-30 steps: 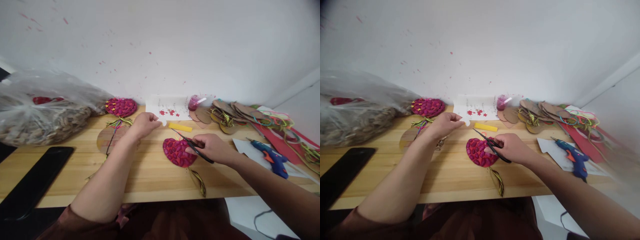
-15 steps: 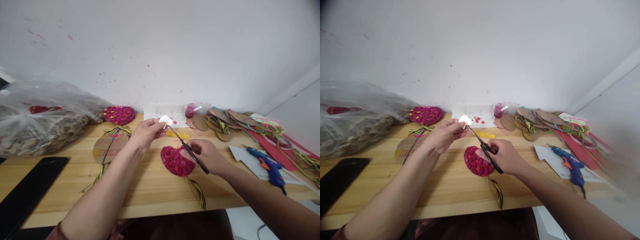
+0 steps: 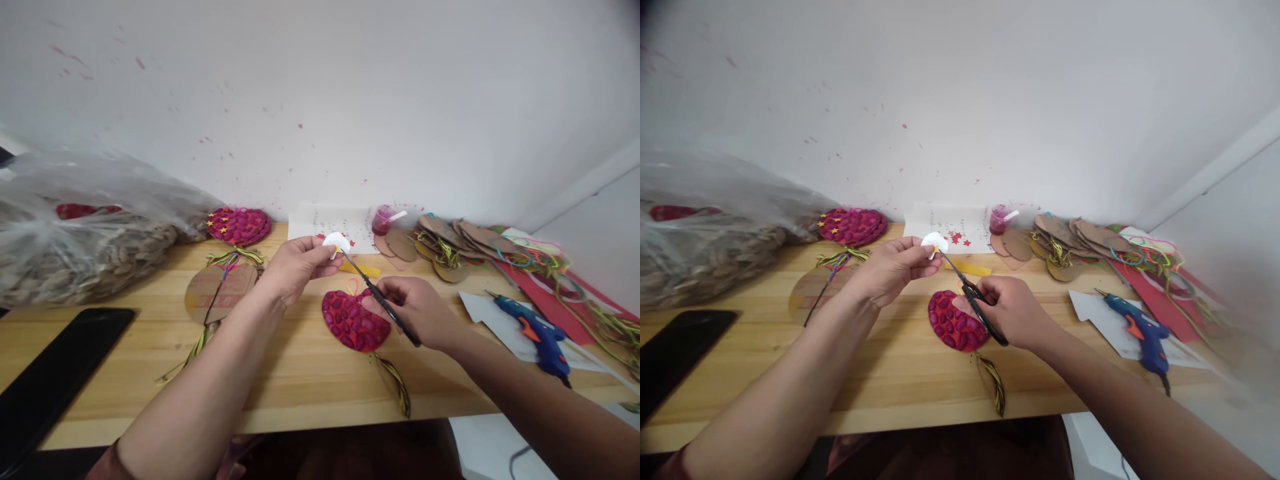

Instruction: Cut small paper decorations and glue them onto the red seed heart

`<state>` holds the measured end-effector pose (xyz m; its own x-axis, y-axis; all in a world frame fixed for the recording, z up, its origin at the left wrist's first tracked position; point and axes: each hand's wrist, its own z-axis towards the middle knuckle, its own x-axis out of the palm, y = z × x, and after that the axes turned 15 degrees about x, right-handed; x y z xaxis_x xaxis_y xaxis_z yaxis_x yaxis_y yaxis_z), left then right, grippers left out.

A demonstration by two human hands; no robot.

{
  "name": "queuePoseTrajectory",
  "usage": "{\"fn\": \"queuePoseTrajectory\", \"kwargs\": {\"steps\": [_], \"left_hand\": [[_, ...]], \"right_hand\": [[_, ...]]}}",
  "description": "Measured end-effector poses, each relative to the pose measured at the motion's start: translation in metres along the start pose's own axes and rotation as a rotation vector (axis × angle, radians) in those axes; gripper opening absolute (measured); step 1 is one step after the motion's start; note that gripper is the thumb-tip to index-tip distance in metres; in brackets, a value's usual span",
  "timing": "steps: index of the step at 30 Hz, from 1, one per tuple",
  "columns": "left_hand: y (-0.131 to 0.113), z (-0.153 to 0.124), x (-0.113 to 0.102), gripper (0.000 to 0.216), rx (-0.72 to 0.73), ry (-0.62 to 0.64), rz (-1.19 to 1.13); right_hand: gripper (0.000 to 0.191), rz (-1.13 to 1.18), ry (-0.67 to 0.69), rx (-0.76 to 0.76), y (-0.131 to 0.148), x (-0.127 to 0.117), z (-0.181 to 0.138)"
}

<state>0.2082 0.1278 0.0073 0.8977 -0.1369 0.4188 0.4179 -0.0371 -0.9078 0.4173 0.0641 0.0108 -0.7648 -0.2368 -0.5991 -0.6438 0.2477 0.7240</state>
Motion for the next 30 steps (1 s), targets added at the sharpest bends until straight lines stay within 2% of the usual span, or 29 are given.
{"fn": "queuePoseTrajectory", "kwargs": {"steps": [24,30], "left_hand": [[0.0035,0.0006,0.0016,0.01,-0.002,-0.03,0.006],[0.0045,0.0007,0.0005,0.011,0.003,-0.003,0.015]], "right_hand": [[0.046,-0.042,-0.014,-0.038,-0.0068,0.001,0.0046],[0.046,-0.048,-0.013,-0.046,-0.009,0.0013,0.0053]]}}
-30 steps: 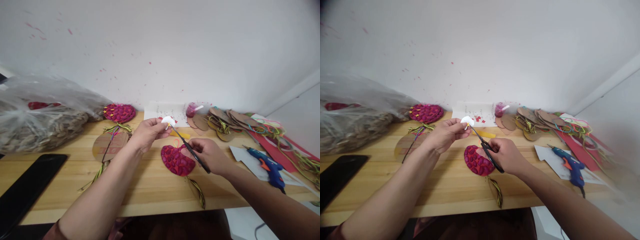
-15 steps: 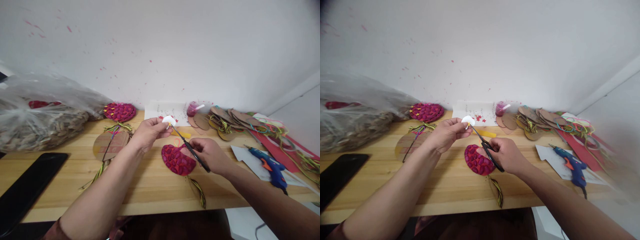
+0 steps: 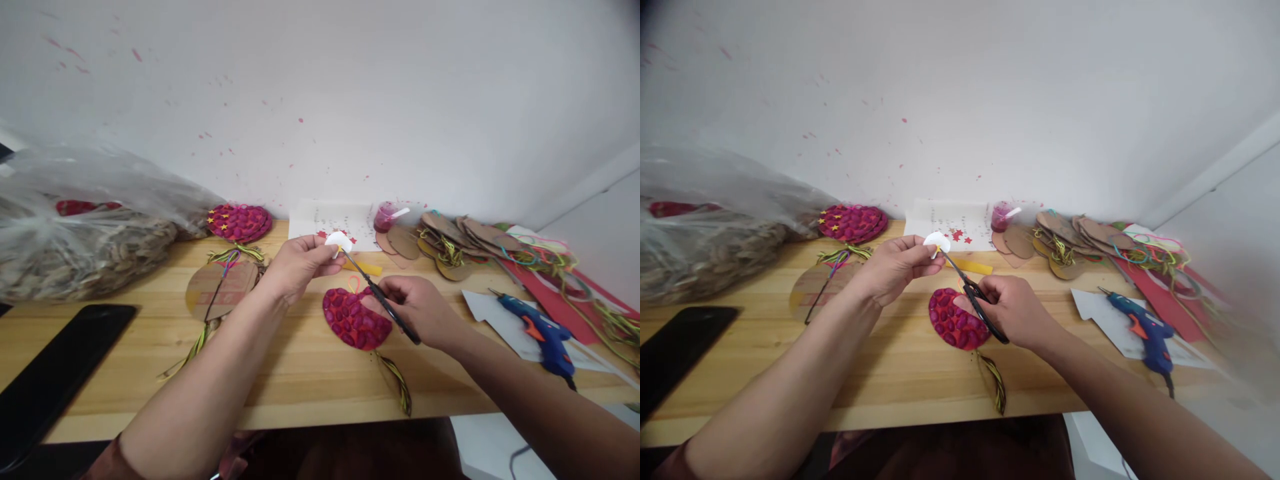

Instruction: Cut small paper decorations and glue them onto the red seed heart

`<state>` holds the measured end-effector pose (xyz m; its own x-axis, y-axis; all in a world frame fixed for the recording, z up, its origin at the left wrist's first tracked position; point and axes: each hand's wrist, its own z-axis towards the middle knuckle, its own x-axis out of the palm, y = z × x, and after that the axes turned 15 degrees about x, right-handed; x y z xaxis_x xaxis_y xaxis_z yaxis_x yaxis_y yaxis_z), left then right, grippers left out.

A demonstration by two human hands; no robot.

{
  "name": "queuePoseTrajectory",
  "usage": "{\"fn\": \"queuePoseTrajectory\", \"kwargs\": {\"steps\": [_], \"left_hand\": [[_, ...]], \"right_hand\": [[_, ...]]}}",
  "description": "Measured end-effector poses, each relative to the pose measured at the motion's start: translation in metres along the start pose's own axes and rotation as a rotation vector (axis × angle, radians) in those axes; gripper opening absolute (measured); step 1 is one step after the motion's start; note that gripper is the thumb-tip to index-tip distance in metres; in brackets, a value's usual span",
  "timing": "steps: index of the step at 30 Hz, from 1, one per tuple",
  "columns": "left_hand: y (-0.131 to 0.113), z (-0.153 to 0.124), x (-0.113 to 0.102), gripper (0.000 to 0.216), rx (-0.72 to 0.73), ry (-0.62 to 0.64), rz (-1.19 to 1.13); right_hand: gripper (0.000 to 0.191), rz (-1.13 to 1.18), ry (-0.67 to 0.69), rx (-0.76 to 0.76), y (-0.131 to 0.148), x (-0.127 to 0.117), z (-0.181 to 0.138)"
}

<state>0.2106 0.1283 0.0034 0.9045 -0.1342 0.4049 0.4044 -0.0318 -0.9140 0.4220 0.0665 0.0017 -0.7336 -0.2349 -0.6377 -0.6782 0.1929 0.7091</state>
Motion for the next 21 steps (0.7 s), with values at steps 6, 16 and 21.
{"fn": "queuePoseTrajectory", "kwargs": {"steps": [6,16,21], "left_hand": [[-0.0019,-0.001,0.0011,0.014,-0.009,-0.003,0.012],[0.0009,0.0001,0.0004,0.012,-0.021,-0.001,-0.004],[0.0006,0.0,0.0006,0.01,-0.023,0.002,0.002]], "right_hand": [[0.046,0.006,-0.005,0.013,-0.0004,0.0003,0.0006],[0.05,0.02,-0.014,0.0,-0.0023,0.0012,0.0004],[0.048,0.0,-0.019,0.007,-0.0024,0.0006,-0.0002]]}}
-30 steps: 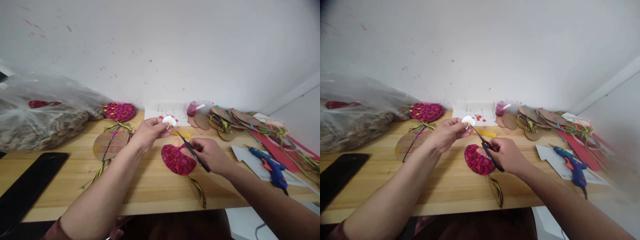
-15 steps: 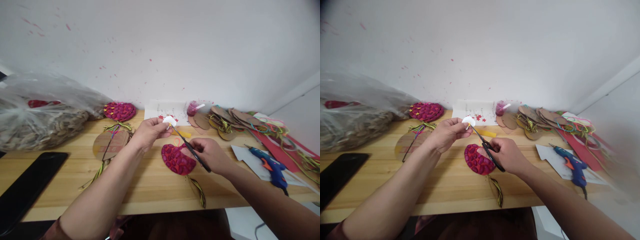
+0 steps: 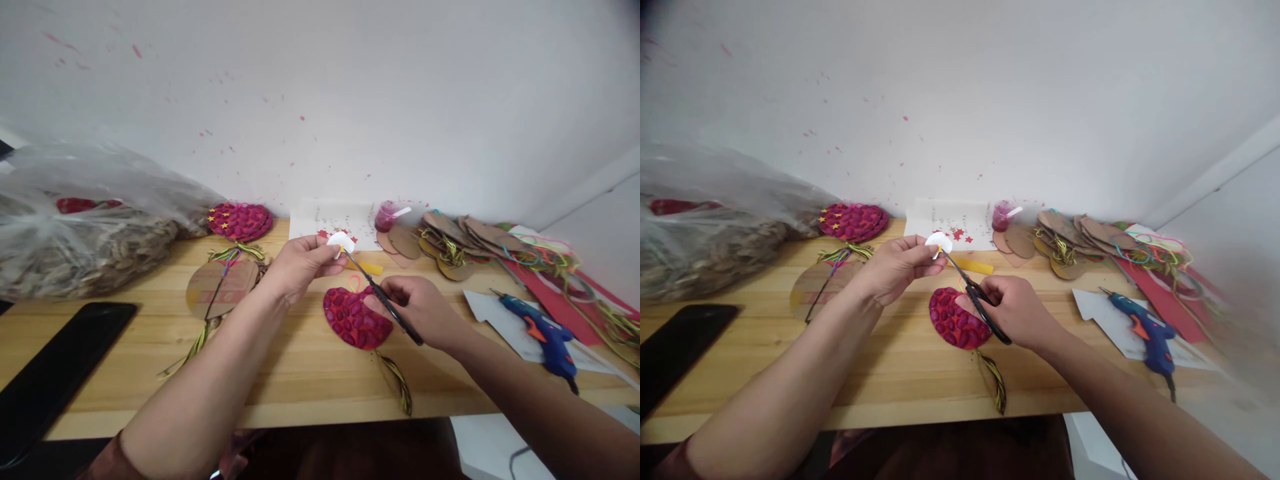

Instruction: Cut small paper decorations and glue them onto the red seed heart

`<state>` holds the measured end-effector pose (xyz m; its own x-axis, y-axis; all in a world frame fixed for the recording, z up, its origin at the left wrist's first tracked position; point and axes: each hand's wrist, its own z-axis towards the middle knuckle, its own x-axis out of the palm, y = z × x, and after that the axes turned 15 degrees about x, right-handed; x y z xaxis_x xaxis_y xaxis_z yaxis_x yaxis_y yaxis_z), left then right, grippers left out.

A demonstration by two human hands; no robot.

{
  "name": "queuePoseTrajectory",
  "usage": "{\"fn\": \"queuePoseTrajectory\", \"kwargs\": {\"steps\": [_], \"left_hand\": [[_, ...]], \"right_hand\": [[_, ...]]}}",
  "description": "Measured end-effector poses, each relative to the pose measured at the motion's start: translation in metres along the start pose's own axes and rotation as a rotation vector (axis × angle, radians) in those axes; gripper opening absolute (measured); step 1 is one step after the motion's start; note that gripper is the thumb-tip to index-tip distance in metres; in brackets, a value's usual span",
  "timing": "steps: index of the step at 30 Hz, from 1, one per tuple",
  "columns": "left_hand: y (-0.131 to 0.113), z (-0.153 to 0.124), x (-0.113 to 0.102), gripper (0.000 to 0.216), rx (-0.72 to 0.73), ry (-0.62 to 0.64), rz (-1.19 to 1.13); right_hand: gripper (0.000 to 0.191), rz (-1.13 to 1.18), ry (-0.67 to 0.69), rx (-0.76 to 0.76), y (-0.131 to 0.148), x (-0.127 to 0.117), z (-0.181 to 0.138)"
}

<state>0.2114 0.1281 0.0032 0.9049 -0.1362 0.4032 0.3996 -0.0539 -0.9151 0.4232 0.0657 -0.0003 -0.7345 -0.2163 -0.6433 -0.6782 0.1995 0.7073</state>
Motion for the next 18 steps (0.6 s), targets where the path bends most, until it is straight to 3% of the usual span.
{"fn": "queuePoseTrajectory", "kwargs": {"steps": [18], "left_hand": [[0.0003,-0.0013,-0.0008,0.012,0.005,0.02,0.015]], "right_hand": [[0.05,0.029,0.023,0.019,0.001,0.0008,-0.0021]]}}
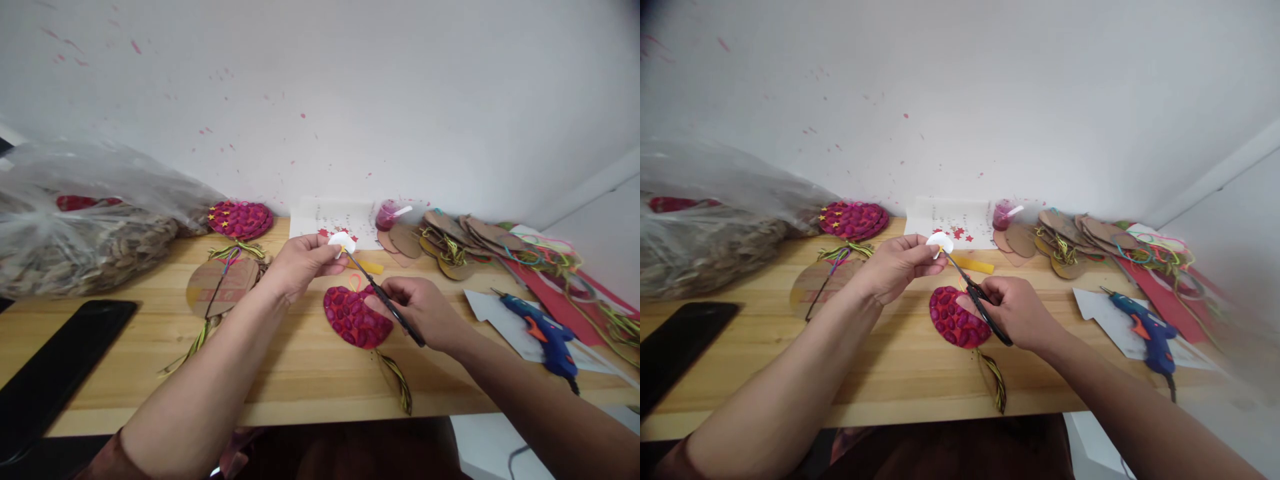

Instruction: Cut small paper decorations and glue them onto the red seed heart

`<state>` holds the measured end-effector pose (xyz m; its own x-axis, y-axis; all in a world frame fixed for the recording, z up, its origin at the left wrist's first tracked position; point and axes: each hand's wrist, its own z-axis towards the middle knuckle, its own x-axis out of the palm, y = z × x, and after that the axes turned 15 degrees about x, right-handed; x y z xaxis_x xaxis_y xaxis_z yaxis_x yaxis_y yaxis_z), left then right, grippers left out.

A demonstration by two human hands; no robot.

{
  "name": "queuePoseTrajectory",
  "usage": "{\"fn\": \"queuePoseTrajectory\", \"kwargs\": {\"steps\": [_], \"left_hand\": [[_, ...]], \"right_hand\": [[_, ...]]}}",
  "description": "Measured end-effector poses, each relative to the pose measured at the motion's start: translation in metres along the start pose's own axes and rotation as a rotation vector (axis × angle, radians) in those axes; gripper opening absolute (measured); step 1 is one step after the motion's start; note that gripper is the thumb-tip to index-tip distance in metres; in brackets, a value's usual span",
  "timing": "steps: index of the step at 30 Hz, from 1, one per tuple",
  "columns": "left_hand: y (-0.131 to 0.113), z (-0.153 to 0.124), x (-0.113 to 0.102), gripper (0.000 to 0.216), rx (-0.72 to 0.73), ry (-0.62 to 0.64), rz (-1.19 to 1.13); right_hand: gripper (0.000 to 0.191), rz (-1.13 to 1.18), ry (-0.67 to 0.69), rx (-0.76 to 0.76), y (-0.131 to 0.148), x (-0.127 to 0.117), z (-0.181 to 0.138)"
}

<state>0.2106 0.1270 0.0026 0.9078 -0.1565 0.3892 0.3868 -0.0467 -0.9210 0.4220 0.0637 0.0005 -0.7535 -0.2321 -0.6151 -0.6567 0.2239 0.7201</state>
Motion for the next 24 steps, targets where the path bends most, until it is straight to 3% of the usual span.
{"fn": "queuePoseTrajectory", "kwargs": {"steps": [24], "left_hand": [[0.0021,0.0005,0.0015,0.012,-0.005,-0.008,-0.004]], "right_hand": [[0.049,-0.073,-0.06,-0.059,-0.0044,0.0015,0.0024]]}}
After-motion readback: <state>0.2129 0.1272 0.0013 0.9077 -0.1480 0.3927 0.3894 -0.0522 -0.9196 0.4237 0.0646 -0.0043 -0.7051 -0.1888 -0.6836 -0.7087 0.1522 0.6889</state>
